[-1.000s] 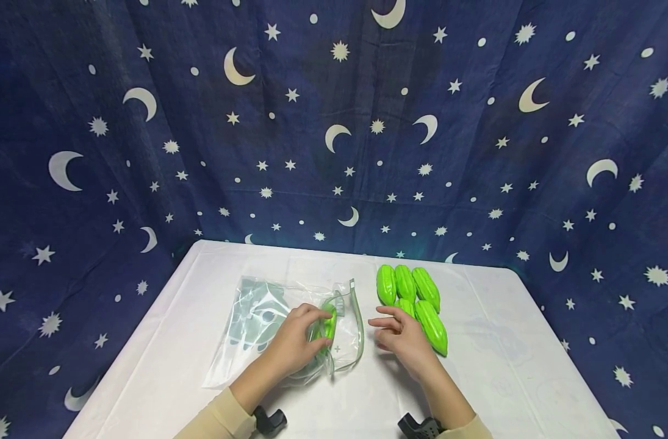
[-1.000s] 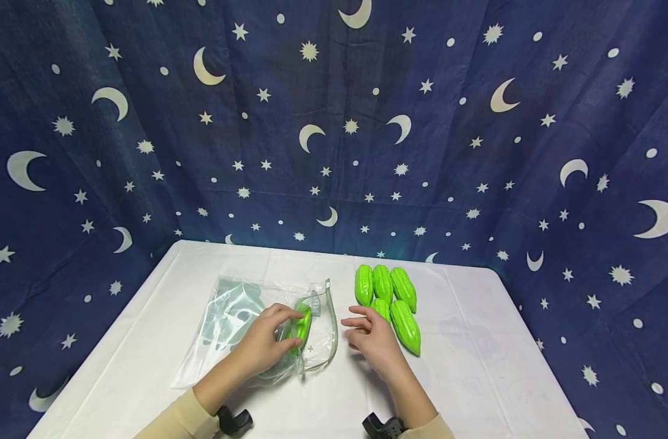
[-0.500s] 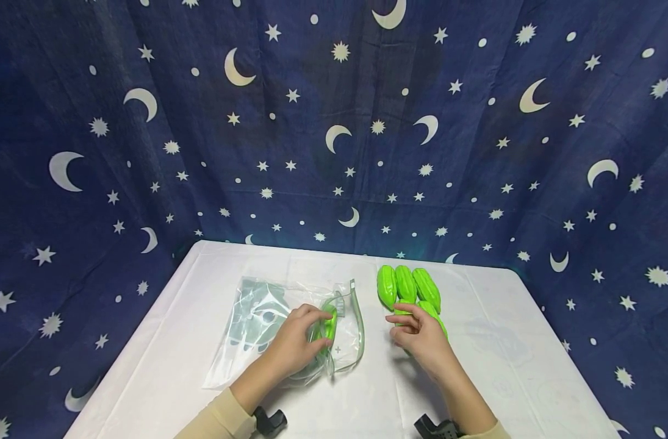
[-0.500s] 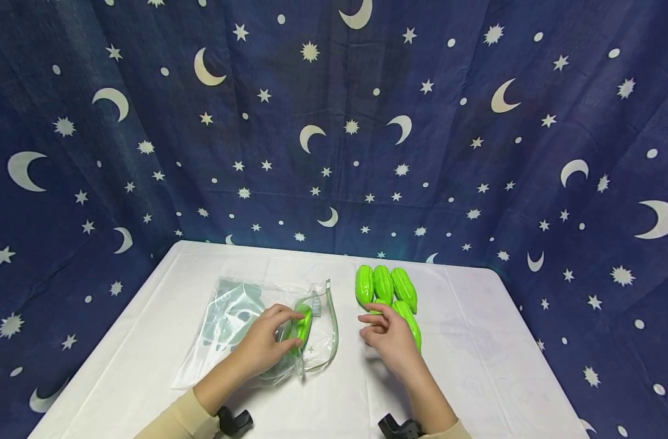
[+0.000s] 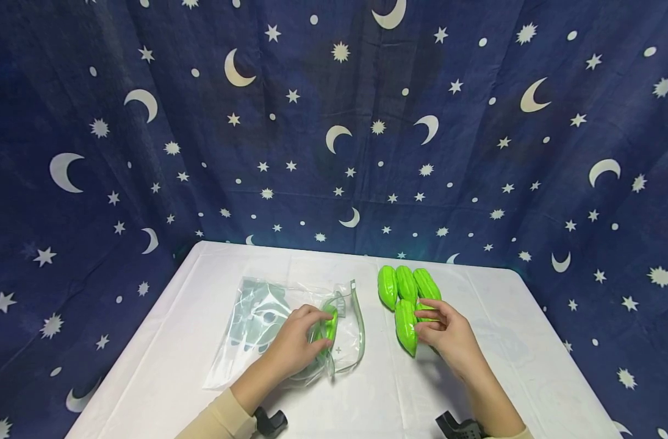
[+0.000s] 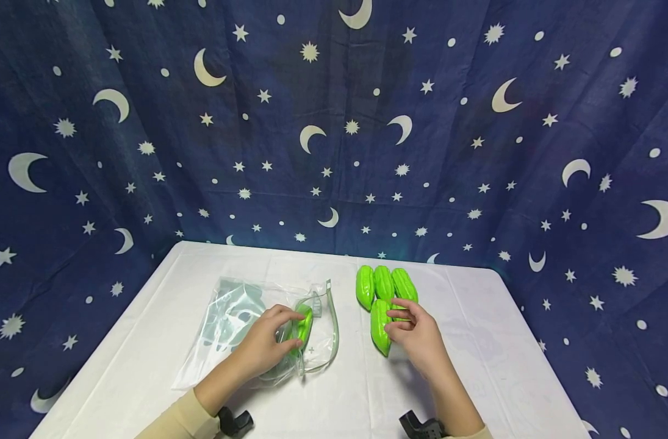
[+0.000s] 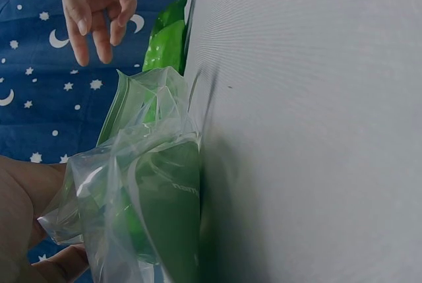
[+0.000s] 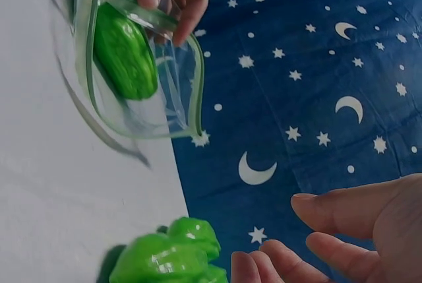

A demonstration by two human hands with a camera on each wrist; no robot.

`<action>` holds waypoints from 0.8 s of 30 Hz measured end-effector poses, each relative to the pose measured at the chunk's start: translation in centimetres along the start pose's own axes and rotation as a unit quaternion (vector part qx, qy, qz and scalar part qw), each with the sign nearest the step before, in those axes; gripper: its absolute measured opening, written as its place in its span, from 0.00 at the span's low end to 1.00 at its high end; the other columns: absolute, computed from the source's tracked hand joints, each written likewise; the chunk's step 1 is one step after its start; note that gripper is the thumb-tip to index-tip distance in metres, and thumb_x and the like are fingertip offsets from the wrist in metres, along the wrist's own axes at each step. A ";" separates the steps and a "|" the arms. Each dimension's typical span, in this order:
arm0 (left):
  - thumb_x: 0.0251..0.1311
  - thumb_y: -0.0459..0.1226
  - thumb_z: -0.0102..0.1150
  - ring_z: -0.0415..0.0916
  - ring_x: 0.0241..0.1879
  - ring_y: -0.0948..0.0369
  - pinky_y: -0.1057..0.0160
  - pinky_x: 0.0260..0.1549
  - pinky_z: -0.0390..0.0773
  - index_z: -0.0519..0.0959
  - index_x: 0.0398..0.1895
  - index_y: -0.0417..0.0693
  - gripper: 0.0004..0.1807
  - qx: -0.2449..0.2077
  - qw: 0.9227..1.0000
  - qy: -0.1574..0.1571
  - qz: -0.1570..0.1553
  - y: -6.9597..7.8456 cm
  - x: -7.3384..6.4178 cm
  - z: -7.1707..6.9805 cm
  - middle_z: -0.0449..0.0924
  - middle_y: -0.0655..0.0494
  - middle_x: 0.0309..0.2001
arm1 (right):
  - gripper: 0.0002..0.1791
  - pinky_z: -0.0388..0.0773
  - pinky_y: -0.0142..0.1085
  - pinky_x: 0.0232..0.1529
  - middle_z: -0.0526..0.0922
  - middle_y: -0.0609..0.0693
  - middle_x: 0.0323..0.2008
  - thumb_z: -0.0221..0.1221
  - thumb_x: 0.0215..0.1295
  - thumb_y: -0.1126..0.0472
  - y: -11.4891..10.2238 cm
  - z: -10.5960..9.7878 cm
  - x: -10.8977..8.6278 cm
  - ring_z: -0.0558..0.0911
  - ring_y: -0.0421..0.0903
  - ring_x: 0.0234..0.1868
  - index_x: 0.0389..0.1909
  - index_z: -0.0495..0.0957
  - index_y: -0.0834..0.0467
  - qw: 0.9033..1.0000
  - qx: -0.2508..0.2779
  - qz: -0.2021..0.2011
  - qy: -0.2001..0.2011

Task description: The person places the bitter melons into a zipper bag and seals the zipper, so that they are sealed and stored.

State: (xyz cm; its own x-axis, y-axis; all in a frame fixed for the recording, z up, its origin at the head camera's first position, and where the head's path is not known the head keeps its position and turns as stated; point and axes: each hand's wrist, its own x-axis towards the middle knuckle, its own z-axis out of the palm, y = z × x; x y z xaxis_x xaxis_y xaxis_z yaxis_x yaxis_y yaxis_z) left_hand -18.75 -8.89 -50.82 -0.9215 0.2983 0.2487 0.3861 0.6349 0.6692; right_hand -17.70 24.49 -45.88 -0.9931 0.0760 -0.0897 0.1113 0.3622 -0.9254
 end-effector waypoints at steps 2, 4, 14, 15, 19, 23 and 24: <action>0.58 0.40 0.81 0.80 0.60 0.54 0.45 0.61 0.83 0.85 0.61 0.56 0.27 -0.001 1.000 -0.001 -0.001 0.0 0.0 0.0 0.82 0.60 0.57 | 0.38 0.90 0.35 0.46 0.81 0.66 0.65 0.68 0.68 0.71 0.1 -0.4 0.0 0.86 0.42 0.49 0.77 0.68 0.60 1.000 -0.007 0.003 0.004; 0.58 0.40 0.80 0.80 0.61 0.54 0.45 0.61 0.83 0.85 0.61 0.56 0.27 -0.002 1.000 -0.001 -0.002 0.1 0.0 0.0 0.82 0.60 0.57 | 0.38 0.89 0.34 0.46 0.81 0.66 0.66 0.68 0.68 0.71 0.2 -0.8 0.1 0.86 0.41 0.48 0.78 0.67 0.60 1.000 -0.010 0.004 0.006; 0.58 0.40 0.80 0.80 0.61 0.55 0.46 0.61 0.83 0.85 0.61 0.57 0.27 0.003 1.000 0.000 -0.004 0.0 -0.1 0.0 0.82 0.60 0.57 | 0.38 0.87 0.29 0.44 0.82 0.65 0.65 0.68 0.68 0.70 0.5 -2.4 0.2 0.86 0.38 0.45 0.78 0.68 0.59 0.998 -0.050 0.015 0.031; 0.58 0.40 0.81 0.80 0.60 0.55 0.46 0.61 0.83 0.85 0.61 0.57 0.27 0.003 1.000 0.001 -0.004 0.0 -0.1 0.0 0.82 0.60 0.57 | 0.38 0.87 0.28 0.44 0.83 0.65 0.64 0.68 0.68 0.70 0.6 -2.5 0.2 0.86 0.37 0.45 0.78 0.68 0.59 0.998 -0.056 0.015 0.034; 0.58 0.40 0.80 0.80 0.60 0.55 0.46 0.60 0.83 0.85 0.61 0.57 0.27 0.003 1.000 0.000 -0.004 0.0 -0.1 0.0 0.82 0.60 0.57 | 0.38 0.84 0.26 0.43 0.83 0.65 0.64 0.67 0.68 0.69 0.9 -3.0 0.3 0.85 0.36 0.44 0.78 0.68 0.59 0.996 -0.078 0.014 0.043; 0.59 0.41 0.80 0.80 0.61 0.54 0.45 0.61 0.83 0.85 0.62 0.57 0.26 0.003 1.000 -0.004 -0.009 0.0 -0.1 0.0 0.82 0.60 0.58 | 0.37 0.84 0.26 0.43 0.83 0.66 0.64 0.68 0.69 0.68 1.3 -3.5 0.5 0.85 0.34 0.45 0.78 0.68 0.60 0.995 -0.085 0.009 0.045; 0.59 0.41 0.80 0.80 0.62 0.54 0.46 0.62 0.83 0.85 0.62 0.57 0.26 0.002 1.000 -0.005 -0.011 0.0 -0.1 0.0 0.82 0.60 0.58 | 0.37 0.84 0.26 0.42 0.83 0.66 0.64 0.68 0.69 0.67 1.5 -3.7 0.5 0.85 0.34 0.45 0.78 0.68 0.60 0.995 -0.087 0.006 0.045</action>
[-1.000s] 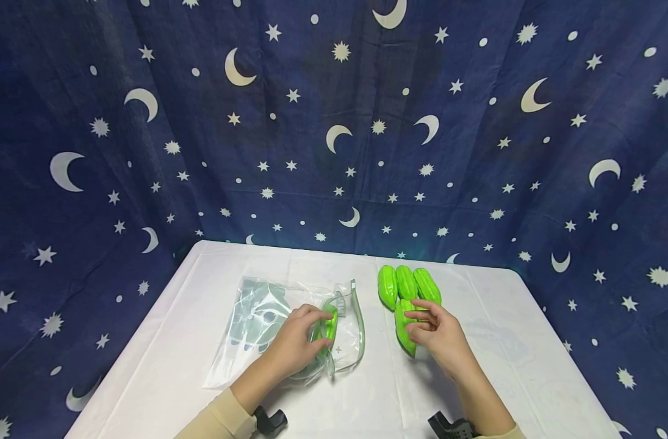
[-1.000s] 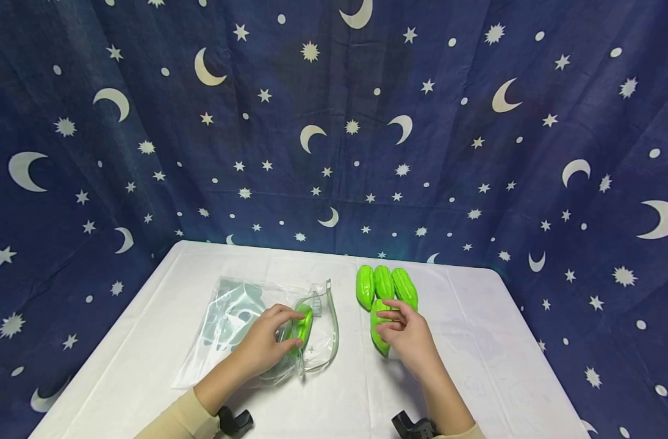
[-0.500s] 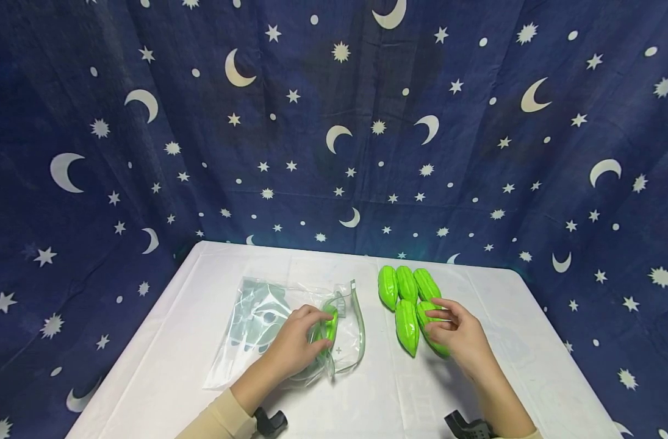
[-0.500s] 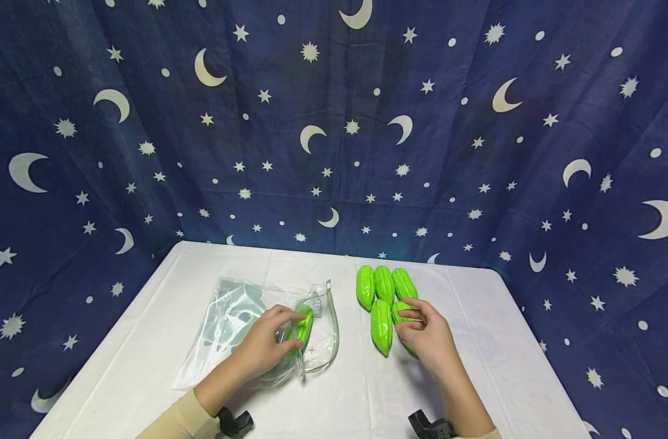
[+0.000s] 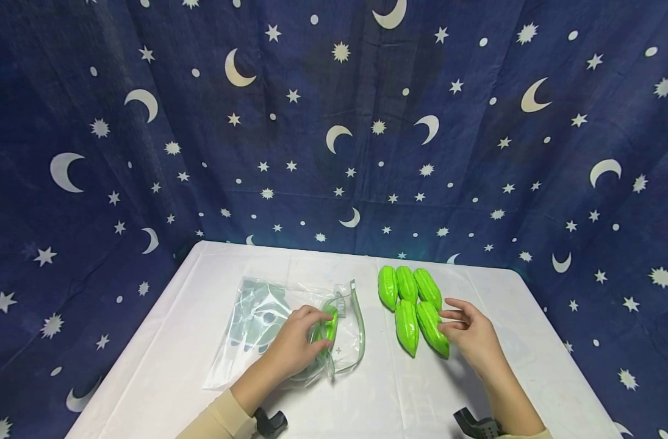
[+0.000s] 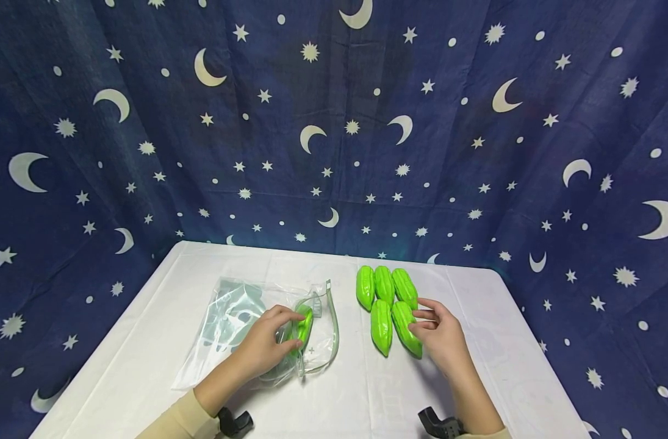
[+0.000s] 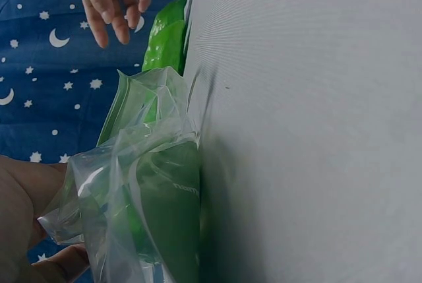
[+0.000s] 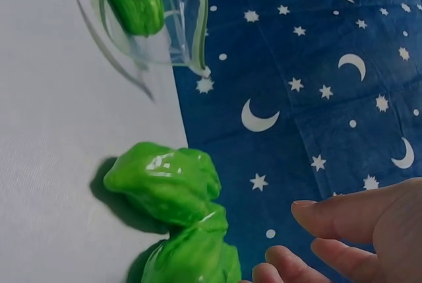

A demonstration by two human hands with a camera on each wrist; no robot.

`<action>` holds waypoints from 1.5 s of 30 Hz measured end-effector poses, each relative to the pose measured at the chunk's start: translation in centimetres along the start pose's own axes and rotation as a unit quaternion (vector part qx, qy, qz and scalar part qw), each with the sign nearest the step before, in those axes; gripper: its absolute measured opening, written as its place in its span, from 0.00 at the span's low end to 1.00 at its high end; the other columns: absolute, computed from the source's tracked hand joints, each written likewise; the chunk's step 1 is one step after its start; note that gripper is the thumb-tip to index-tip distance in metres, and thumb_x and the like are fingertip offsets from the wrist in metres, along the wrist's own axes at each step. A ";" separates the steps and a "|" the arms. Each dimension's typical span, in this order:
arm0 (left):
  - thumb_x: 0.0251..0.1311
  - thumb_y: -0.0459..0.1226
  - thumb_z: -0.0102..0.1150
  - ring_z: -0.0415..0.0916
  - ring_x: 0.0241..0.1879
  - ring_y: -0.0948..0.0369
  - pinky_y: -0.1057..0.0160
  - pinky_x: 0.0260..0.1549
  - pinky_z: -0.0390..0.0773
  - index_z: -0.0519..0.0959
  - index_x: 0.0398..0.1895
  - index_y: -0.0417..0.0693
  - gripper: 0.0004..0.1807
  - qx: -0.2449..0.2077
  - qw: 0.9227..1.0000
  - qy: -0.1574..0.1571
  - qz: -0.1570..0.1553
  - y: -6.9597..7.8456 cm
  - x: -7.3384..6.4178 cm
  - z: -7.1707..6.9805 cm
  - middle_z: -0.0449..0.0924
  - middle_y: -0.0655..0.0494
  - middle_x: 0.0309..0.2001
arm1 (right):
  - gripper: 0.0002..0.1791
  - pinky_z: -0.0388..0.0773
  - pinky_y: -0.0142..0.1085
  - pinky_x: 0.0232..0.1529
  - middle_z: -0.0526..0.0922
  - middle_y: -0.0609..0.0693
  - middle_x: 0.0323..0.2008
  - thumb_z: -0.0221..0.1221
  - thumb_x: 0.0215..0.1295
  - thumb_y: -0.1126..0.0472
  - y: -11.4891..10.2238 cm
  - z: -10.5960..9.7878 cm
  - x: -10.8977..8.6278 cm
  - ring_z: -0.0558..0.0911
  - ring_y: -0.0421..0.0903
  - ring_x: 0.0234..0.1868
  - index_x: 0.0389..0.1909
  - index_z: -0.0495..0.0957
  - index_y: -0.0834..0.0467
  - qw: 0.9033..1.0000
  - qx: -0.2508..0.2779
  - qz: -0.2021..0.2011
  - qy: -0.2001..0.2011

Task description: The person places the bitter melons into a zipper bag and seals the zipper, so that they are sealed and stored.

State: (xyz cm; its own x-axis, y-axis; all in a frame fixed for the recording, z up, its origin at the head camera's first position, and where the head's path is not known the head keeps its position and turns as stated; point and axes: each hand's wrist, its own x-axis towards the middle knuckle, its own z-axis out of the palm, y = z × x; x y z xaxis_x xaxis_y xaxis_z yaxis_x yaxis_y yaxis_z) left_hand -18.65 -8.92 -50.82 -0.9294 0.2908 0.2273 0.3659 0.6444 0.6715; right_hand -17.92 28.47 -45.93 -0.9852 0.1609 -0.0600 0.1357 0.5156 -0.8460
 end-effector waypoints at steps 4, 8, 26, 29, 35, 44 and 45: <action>0.59 0.42 0.80 0.79 0.62 0.54 0.45 0.63 0.82 0.85 0.62 0.58 0.26 -0.003 1.000 -0.002 -0.003 0.0 0.0 -0.1 0.82 0.60 0.58 | 0.37 0.83 0.26 0.43 0.83 0.66 0.65 0.67 0.70 0.67 0.6 -0.2 0.3 0.84 0.33 0.46 0.78 0.67 0.60 1.000 -0.003 -0.001 0.000; 0.59 0.42 0.80 0.80 0.62 0.54 0.46 0.62 0.83 0.85 0.62 0.58 0.26 -0.004 1.000 -0.003 -0.003 0.0 -0.1 -0.1 0.82 0.60 0.58 | 0.38 0.83 0.26 0.44 0.82 0.65 0.66 0.67 0.70 0.66 1.2 -0.2 0.6 0.83 0.32 0.45 0.79 0.66 0.59 1.000 -0.003 0.008 0.000; 0.59 0.42 0.80 0.80 0.62 0.54 0.46 0.63 0.83 0.85 0.62 0.58 0.27 -0.004 1.000 -0.004 -0.009 0.0 -0.1 0.0 0.82 0.60 0.58 | 0.38 0.85 0.29 0.40 0.79 0.68 0.67 0.67 0.71 0.62 3.7 0.6 2.2 0.83 0.59 0.61 0.79 0.65 0.61 0.998 -0.008 0.051 0.023; 0.59 0.42 0.80 0.80 0.62 0.54 0.46 0.63 0.83 0.85 0.62 0.59 0.26 -0.003 1.000 -0.005 -0.010 0.0 -0.1 -0.1 0.82 0.60 0.59 | 0.38 0.88 0.33 0.42 0.79 0.68 0.67 0.67 0.71 0.60 3.9 0.8 2.4 0.83 0.59 0.61 0.79 0.65 0.61 0.998 -0.002 0.054 0.019; 0.60 0.43 0.79 0.79 0.63 0.53 0.46 0.64 0.82 0.85 0.63 0.58 0.26 -0.004 1.000 -0.007 -0.011 0.0 -0.1 0.0 0.82 0.60 0.59 | 0.39 0.87 0.35 0.43 0.79 0.67 0.65 0.69 0.72 0.56 4.3 1.2 2.8 0.84 0.58 0.60 0.79 0.66 0.61 0.998 -0.004 0.053 0.015; 0.60 0.42 0.79 0.80 0.63 0.53 0.46 0.64 0.82 0.85 0.62 0.59 0.26 -0.006 1.000 -0.007 -0.012 0.0 0.0 0.0 0.82 0.60 0.59 | 0.38 0.83 0.33 0.37 0.81 0.67 0.64 0.69 0.71 0.58 4.4 1.6 3.3 0.85 0.57 0.58 0.78 0.67 0.62 0.998 -0.014 0.058 0.020; 0.60 0.42 0.79 0.80 0.63 0.54 0.46 0.64 0.82 0.85 0.62 0.59 0.26 -0.006 1.000 -0.007 -0.011 0.0 0.0 0.0 0.82 0.60 0.59 | 0.38 0.83 0.33 0.36 0.81 0.67 0.64 0.69 0.70 0.59 4.4 1.6 3.3 0.85 0.58 0.58 0.77 0.67 0.62 0.998 -0.016 0.059 0.020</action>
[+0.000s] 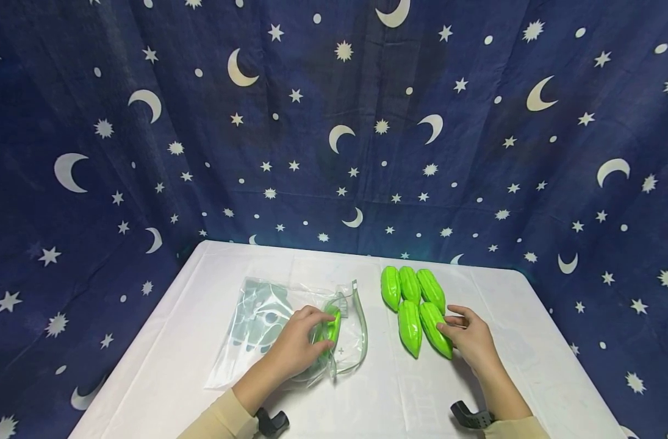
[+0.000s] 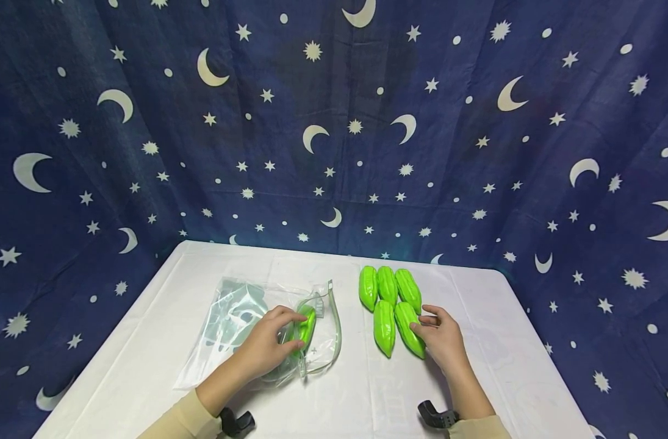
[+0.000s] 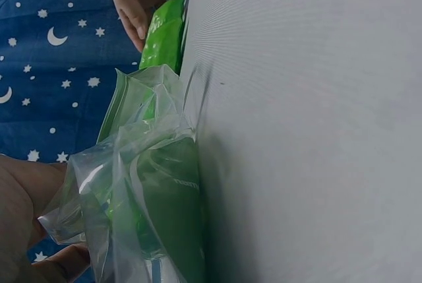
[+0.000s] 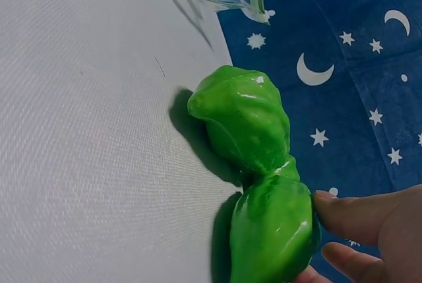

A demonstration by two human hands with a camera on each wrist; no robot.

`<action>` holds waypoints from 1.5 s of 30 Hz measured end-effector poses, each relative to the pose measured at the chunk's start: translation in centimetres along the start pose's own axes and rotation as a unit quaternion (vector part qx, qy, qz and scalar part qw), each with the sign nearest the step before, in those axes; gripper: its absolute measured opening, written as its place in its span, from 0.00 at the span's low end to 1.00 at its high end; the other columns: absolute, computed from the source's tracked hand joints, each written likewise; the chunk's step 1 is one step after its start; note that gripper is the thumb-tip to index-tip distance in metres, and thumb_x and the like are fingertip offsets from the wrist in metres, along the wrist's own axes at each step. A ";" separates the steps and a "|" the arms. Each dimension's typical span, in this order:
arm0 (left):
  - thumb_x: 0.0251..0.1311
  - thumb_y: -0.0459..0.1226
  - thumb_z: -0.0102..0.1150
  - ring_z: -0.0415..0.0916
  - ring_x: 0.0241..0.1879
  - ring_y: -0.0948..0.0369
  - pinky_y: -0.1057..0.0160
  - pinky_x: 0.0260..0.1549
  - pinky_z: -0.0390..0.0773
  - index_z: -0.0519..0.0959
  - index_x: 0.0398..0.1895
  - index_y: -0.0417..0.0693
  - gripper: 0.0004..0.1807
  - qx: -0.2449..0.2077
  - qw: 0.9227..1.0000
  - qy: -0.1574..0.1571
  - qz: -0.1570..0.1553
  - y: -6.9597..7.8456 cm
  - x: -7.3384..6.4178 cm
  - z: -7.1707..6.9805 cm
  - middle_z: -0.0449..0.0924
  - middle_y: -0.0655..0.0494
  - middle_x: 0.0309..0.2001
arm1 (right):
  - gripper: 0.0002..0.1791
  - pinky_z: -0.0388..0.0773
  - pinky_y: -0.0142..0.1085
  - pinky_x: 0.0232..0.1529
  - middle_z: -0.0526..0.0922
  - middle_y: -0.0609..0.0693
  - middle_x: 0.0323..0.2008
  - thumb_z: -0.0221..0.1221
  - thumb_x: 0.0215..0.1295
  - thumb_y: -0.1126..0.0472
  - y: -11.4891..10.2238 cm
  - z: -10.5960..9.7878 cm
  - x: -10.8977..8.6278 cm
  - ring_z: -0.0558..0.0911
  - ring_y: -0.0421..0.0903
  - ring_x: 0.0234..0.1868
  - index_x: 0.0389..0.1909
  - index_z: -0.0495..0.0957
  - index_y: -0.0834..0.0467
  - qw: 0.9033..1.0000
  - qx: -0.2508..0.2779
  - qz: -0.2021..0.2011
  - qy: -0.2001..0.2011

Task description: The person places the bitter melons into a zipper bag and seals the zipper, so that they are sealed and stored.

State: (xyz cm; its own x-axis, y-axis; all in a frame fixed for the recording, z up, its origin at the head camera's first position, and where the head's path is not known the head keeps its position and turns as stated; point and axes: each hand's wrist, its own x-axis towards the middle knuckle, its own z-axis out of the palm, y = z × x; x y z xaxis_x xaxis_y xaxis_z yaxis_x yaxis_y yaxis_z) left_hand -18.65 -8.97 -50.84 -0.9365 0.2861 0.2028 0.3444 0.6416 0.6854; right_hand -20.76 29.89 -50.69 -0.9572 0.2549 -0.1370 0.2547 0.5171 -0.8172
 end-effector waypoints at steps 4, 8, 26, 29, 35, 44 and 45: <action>0.59 0.41 0.80 0.80 0.62 0.54 0.46 0.64 0.82 0.85 0.62 0.58 0.26 -0.001 1.000 0.003 0.004 0.0 0.0 0.1 0.82 0.60 0.58 | 0.38 0.84 0.35 0.36 0.80 0.69 0.64 0.69 0.70 0.60 -0.1 0.0 0.0 0.85 0.59 0.57 0.77 0.68 0.62 1.000 -0.004 0.005 -0.007; 0.59 0.40 0.80 0.81 0.61 0.53 0.45 0.63 0.83 0.85 0.61 0.58 0.26 0.007 1.000 0.007 0.010 -0.1 0.0 0.2 0.82 0.59 0.58 | 0.38 0.86 0.38 0.37 0.80 0.70 0.64 0.70 0.69 0.60 -0.1 -0.1 -0.1 0.86 0.58 0.55 0.77 0.68 0.62 1.000 -0.010 0.012 -0.018; 0.59 0.41 0.80 0.81 0.62 0.53 0.45 0.62 0.83 0.85 0.61 0.58 0.26 0.005 1.000 0.004 0.007 -0.1 0.0 0.2 0.83 0.58 0.58 | 0.37 0.86 0.39 0.34 0.81 0.67 0.60 0.71 0.69 0.60 0.2 -0.6 -1.0 0.85 0.51 0.46 0.75 0.70 0.61 1.000 -0.014 0.016 -0.018; 0.58 0.40 0.80 0.81 0.61 0.52 0.44 0.62 0.83 0.85 0.61 0.58 0.26 0.002 1.000 0.006 0.006 -0.1 0.0 0.3 0.83 0.58 0.58 | 0.35 0.85 0.39 0.33 0.80 0.66 0.59 0.71 0.69 0.59 0.2 -0.7 -1.1 0.85 0.51 0.47 0.74 0.71 0.61 1.000 -0.014 0.014 -0.014; 0.58 0.40 0.80 0.80 0.62 0.53 0.44 0.63 0.82 0.85 0.61 0.58 0.26 0.002 1.000 0.009 0.007 -0.2 0.0 0.2 0.83 0.59 0.57 | 0.34 0.86 0.38 0.34 0.81 0.65 0.58 0.71 0.69 0.58 0.0 -0.9 -1.5 0.84 0.50 0.48 0.73 0.73 0.60 1.000 -0.020 0.011 -0.008; 0.58 0.40 0.80 0.80 0.61 0.53 0.44 0.62 0.82 0.85 0.61 0.57 0.26 -0.003 1.000 0.005 0.007 -0.2 0.0 0.2 0.82 0.59 0.57 | 0.33 0.86 0.38 0.35 0.81 0.64 0.58 0.71 0.70 0.56 -0.8 -1.1 -2.1 0.85 0.48 0.48 0.73 0.75 0.60 1.000 -0.009 -0.004 -0.007; 0.58 0.40 0.80 0.80 0.61 0.53 0.44 0.62 0.82 0.85 0.61 0.57 0.26 -0.004 1.000 0.005 0.007 -0.2 0.0 0.1 0.82 0.59 0.57 | 0.33 0.86 0.37 0.36 0.81 0.64 0.59 0.71 0.70 0.56 -0.9 -1.1 -2.2 0.85 0.48 0.49 0.73 0.74 0.60 1.000 -0.006 -0.005 -0.008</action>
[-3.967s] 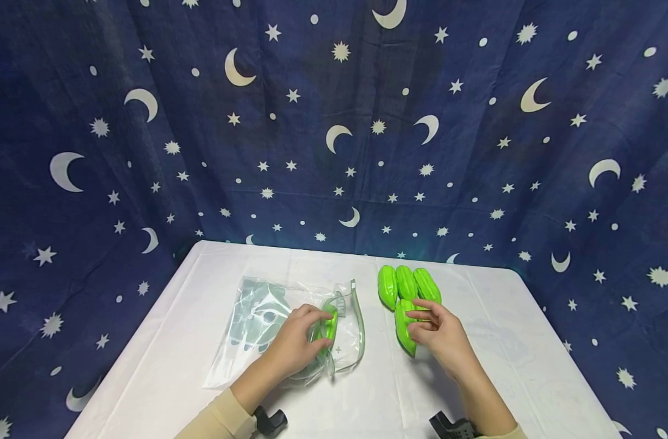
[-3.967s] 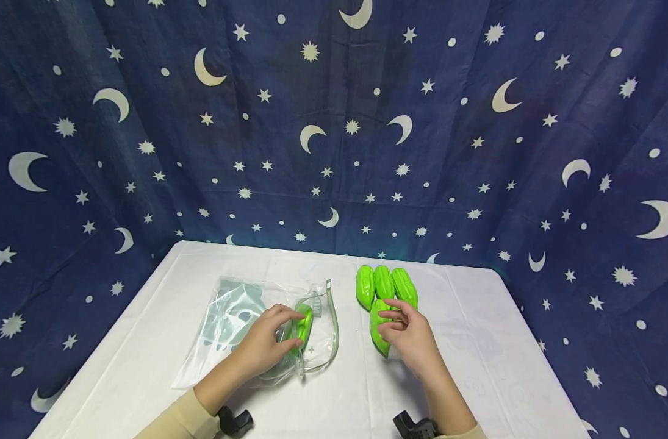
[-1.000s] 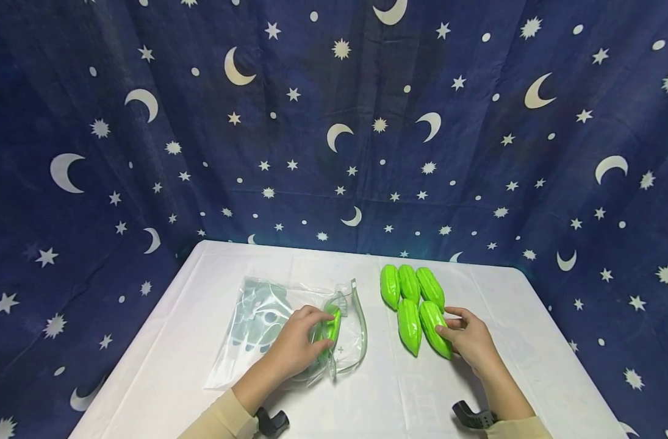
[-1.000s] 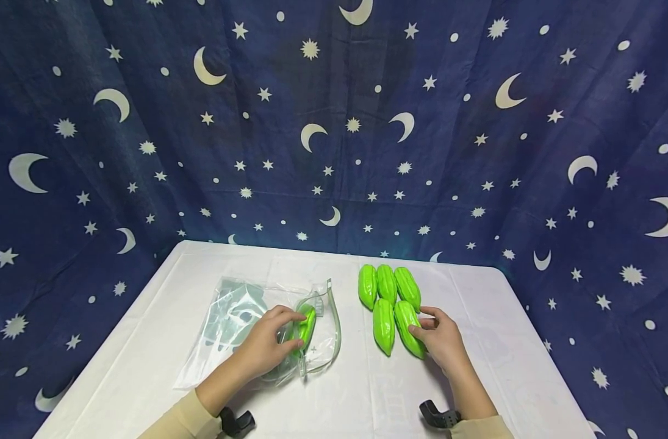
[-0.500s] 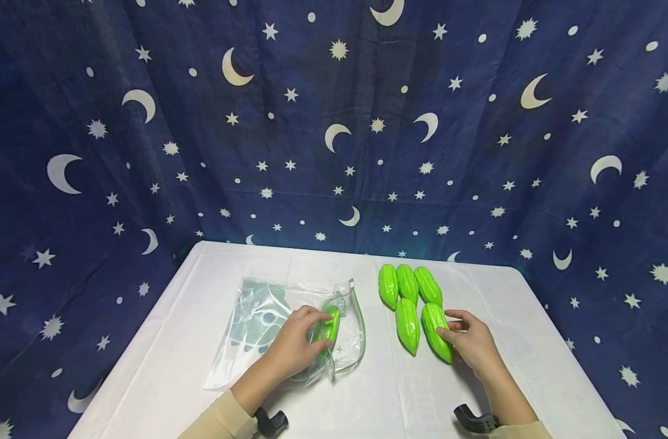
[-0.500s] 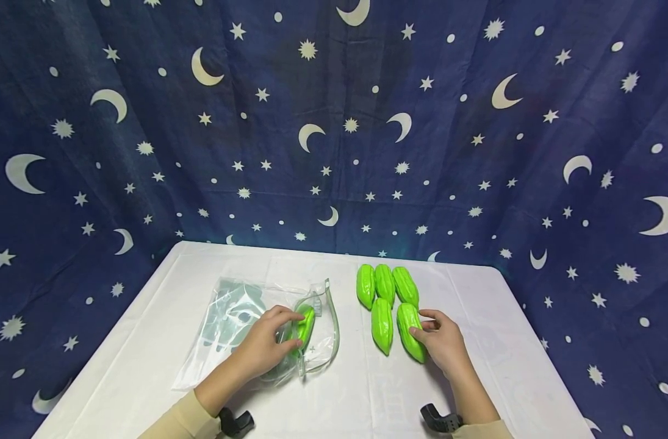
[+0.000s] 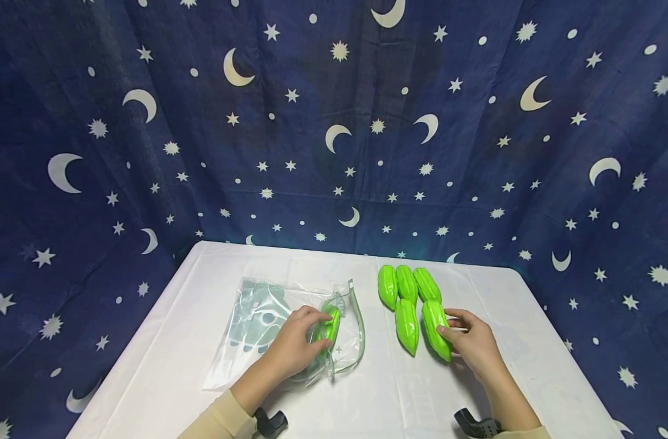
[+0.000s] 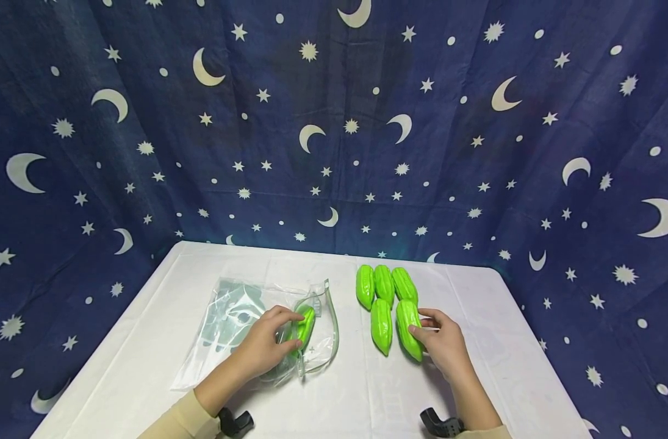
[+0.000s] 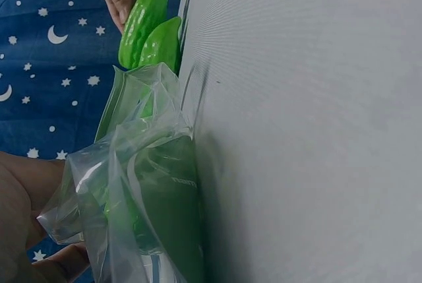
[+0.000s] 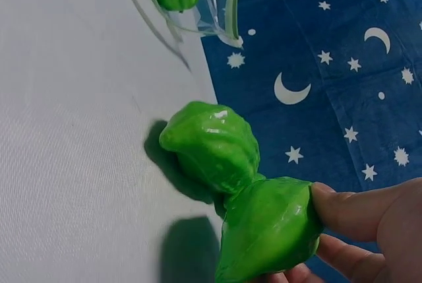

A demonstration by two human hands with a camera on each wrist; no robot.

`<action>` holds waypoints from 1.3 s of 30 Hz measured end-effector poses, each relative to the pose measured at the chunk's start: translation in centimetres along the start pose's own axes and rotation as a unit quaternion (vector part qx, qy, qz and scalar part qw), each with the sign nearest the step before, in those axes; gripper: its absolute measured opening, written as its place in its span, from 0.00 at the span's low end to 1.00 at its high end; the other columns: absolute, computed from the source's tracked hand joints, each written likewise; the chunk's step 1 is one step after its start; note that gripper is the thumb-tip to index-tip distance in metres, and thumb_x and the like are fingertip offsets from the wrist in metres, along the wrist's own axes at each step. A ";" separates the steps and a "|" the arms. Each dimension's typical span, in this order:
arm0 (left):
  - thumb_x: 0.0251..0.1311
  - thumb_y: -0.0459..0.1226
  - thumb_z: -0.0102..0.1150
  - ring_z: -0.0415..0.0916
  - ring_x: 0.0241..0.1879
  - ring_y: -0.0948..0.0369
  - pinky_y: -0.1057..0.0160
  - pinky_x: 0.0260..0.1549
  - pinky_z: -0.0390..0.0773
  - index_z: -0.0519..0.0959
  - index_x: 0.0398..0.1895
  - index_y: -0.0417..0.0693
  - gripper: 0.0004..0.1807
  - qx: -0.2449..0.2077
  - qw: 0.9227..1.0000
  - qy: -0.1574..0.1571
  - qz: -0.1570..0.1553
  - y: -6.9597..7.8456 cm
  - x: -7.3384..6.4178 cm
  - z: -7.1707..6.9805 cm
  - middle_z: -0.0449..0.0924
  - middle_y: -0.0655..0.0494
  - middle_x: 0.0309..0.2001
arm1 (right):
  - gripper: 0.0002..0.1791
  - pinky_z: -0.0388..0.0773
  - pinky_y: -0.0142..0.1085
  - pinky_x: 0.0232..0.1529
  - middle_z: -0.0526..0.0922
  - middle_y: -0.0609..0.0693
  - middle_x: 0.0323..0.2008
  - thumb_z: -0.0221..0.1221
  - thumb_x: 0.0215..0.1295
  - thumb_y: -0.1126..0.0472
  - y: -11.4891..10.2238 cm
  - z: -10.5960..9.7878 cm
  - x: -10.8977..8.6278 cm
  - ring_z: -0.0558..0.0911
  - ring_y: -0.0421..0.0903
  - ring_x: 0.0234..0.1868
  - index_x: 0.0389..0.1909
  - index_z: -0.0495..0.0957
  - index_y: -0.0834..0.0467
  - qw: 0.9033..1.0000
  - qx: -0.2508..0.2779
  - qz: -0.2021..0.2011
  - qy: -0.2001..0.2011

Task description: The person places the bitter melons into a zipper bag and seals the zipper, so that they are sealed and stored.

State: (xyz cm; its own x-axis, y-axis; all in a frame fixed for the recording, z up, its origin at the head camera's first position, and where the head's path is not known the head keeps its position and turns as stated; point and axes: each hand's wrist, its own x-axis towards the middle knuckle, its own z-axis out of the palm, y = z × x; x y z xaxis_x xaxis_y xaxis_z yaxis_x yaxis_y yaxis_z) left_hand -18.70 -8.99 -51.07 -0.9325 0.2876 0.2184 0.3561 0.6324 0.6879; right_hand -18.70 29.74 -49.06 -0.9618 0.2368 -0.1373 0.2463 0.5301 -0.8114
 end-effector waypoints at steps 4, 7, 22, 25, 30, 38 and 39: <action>0.58 0.40 0.80 0.80 0.61 0.53 0.44 0.62 0.82 0.85 0.61 0.57 0.26 0.001 1.000 -0.001 0.000 0.0 0.0 0.0 0.82 0.59 0.57 | 0.33 0.86 0.36 0.36 0.82 0.65 0.59 0.71 0.69 0.57 -0.5 0.2 -0.4 0.84 0.47 0.49 0.72 0.75 0.61 1.000 0.012 -0.007 -0.003; 0.58 0.40 0.80 0.80 0.61 0.53 0.44 0.62 0.83 0.85 0.61 0.56 0.26 0.001 1.000 -0.001 0.001 0.0 0.0 0.0 0.82 0.59 0.57 | 0.32 0.87 0.35 0.36 0.82 0.65 0.59 0.71 0.69 0.58 -0.9 0.5 -0.7 0.84 0.45 0.47 0.72 0.75 0.61 1.000 0.018 -0.014 -0.002; 0.58 0.42 0.80 0.80 0.62 0.53 0.45 0.63 0.82 0.85 0.62 0.58 0.27 0.001 1.000 -0.004 -0.002 -0.1 0.0 0.1 0.82 0.59 0.58 | 0.33 0.86 0.35 0.36 0.82 0.63 0.59 0.73 0.69 0.57 -2.9 2.0 -1.9 0.84 0.43 0.46 0.72 0.75 0.60 0.998 0.051 -0.042 -0.022; 0.58 0.42 0.80 0.80 0.62 0.53 0.45 0.63 0.82 0.84 0.62 0.58 0.26 0.001 1.000 -0.003 -0.002 -0.1 0.0 0.2 0.82 0.59 0.58 | 0.32 0.86 0.35 0.37 0.82 0.62 0.59 0.73 0.69 0.58 -3.3 2.4 -2.2 0.83 0.43 0.46 0.72 0.76 0.59 0.997 0.058 -0.045 -0.028; 0.59 0.42 0.79 0.80 0.62 0.54 0.45 0.64 0.82 0.84 0.62 0.59 0.26 0.001 1.000 -0.005 -0.006 -0.2 0.0 0.3 0.82 0.60 0.58 | 0.31 0.87 0.34 0.37 0.83 0.62 0.57 0.72 0.68 0.61 -3.9 3.1 -2.6 0.84 0.44 0.45 0.71 0.77 0.59 0.996 0.072 -0.047 -0.030; 0.59 0.42 0.79 0.80 0.63 0.52 0.44 0.65 0.81 0.84 0.62 0.58 0.26 0.005 1.000 -0.007 -0.005 -0.1 0.1 0.2 0.82 0.59 0.59 | 0.29 0.86 0.34 0.36 0.83 0.61 0.57 0.73 0.67 0.63 -4.9 4.5 -3.2 0.83 0.45 0.43 0.69 0.79 0.58 0.992 0.092 -0.069 -0.042; 0.59 0.42 0.79 0.80 0.63 0.52 0.44 0.65 0.81 0.84 0.62 0.58 0.26 0.004 1.000 -0.007 -0.005 -0.1 0.1 0.2 0.82 0.59 0.59 | 0.29 0.86 0.34 0.36 0.83 0.61 0.56 0.73 0.67 0.64 -5.0 4.7 -3.3 0.83 0.45 0.43 0.68 0.79 0.58 0.992 0.097 -0.070 -0.044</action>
State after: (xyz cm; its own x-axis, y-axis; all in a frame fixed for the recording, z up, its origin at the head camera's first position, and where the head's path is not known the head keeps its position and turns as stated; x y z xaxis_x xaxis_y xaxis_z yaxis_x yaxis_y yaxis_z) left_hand -18.82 -8.89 -51.26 -0.9349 0.2914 0.2028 0.3482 0.6411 0.6839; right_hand -17.35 22.50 -47.24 -0.9938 0.0958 -0.0567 0.0894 0.3845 -0.9188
